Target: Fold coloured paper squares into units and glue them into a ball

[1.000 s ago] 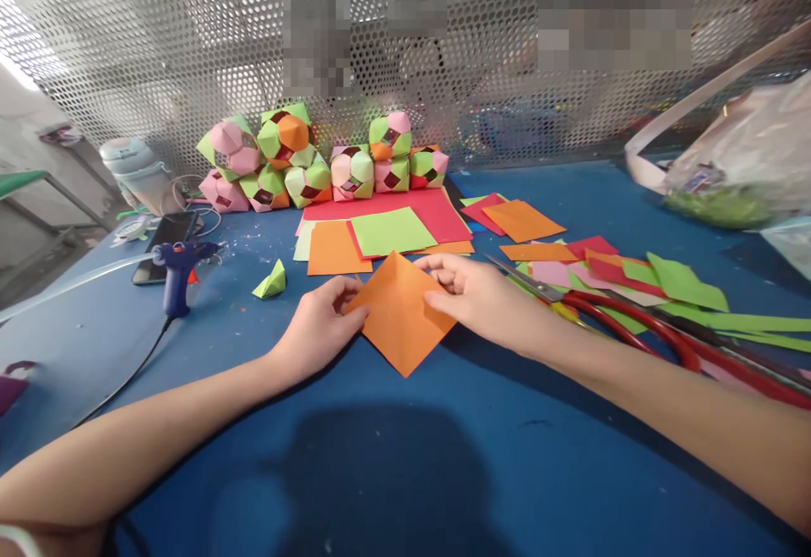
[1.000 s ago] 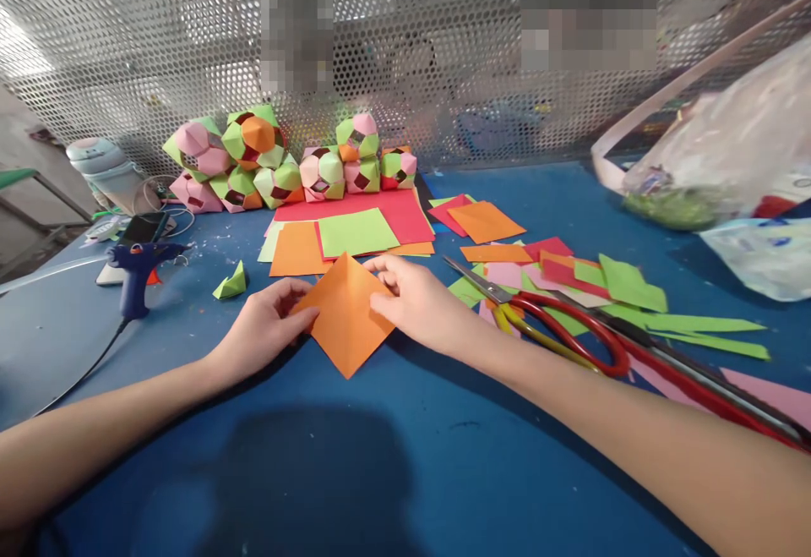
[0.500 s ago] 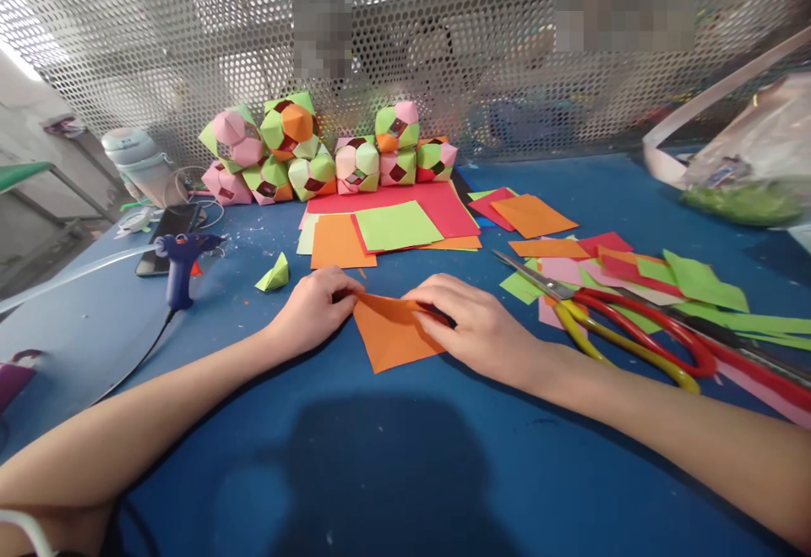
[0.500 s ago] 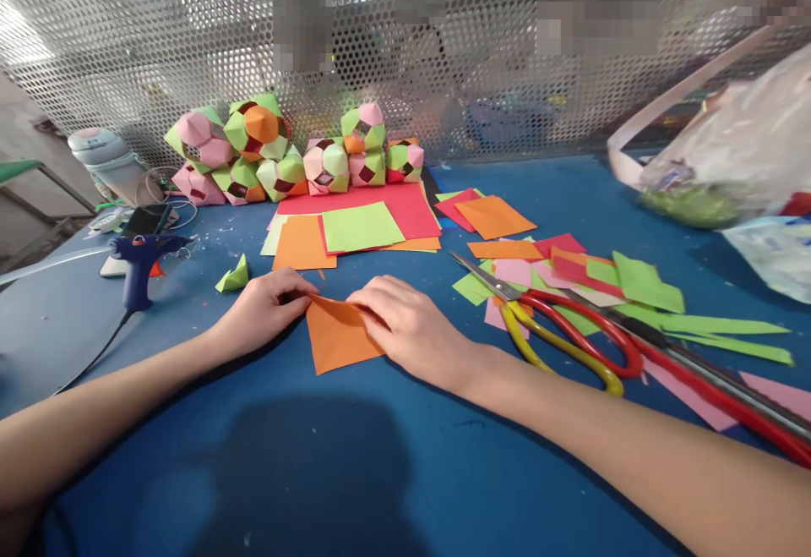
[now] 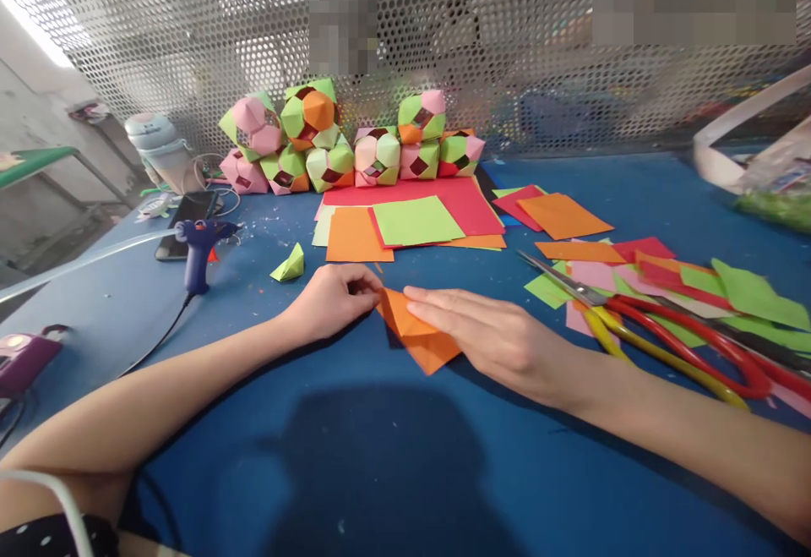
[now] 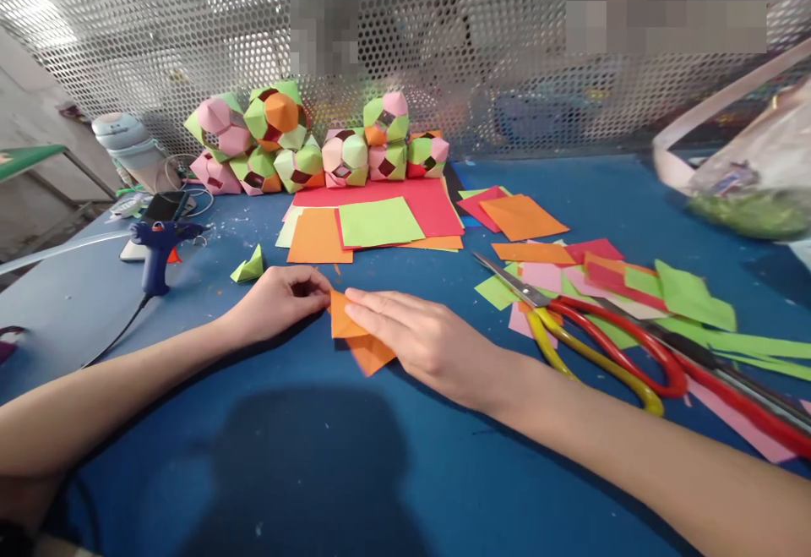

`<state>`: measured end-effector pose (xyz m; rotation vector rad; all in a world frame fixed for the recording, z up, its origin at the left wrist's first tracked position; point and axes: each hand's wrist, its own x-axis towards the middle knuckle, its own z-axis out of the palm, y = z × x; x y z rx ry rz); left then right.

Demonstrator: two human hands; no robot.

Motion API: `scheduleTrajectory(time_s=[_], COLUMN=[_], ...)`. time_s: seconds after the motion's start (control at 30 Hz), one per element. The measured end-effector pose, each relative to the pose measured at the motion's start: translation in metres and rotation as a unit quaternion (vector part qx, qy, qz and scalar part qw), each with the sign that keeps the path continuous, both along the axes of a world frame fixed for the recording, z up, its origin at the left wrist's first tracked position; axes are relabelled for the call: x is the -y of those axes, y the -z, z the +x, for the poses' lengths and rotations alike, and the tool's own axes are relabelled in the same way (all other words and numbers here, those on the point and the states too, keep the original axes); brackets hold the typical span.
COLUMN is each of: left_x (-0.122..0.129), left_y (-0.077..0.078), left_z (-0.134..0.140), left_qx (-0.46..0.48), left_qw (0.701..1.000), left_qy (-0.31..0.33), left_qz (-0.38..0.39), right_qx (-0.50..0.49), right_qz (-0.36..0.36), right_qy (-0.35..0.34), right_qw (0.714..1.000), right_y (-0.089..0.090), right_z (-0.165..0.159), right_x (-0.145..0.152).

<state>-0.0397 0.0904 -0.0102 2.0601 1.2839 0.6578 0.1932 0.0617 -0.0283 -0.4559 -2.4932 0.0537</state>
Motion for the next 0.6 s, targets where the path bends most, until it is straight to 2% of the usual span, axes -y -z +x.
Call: scheduleTrajectory(time_s=[0.07,0.23,0.37,0.5,0.6], left_x=[0.002,-0.004,-0.01,-0.01,-0.009], left_y=[0.001,0.004,0.005,0.005,0.004], left_z=[0.001,-0.005,-0.009,-0.009,-0.008], left_qx=[-0.006,-0.054,-0.071,-0.081,-0.089], left_qw=[1.0,0.989,0.981,0.978,0.977], left_qy=[0.018,0.098,0.142,0.155,0.155], left_qz=[0.009,0.099,0.11,0.113,0.117], right_qx=[0.005,-0.015,-0.024,-0.014,-0.003], right_qz=[-0.007,-0.041,0.005,0.062,0.082], right_qy=[0.008,0.018,0.0,0.07,0.085], right_qw=[1.0,0.999,1.0,0.996,0.993], right_y=[-0.002,0.001,0.004,0.006,0.007], right_z=[0.005,0.01,0.008,0.006,0.007], right_x=[-0.006,-0.015,-0.009,0.0,0.005])
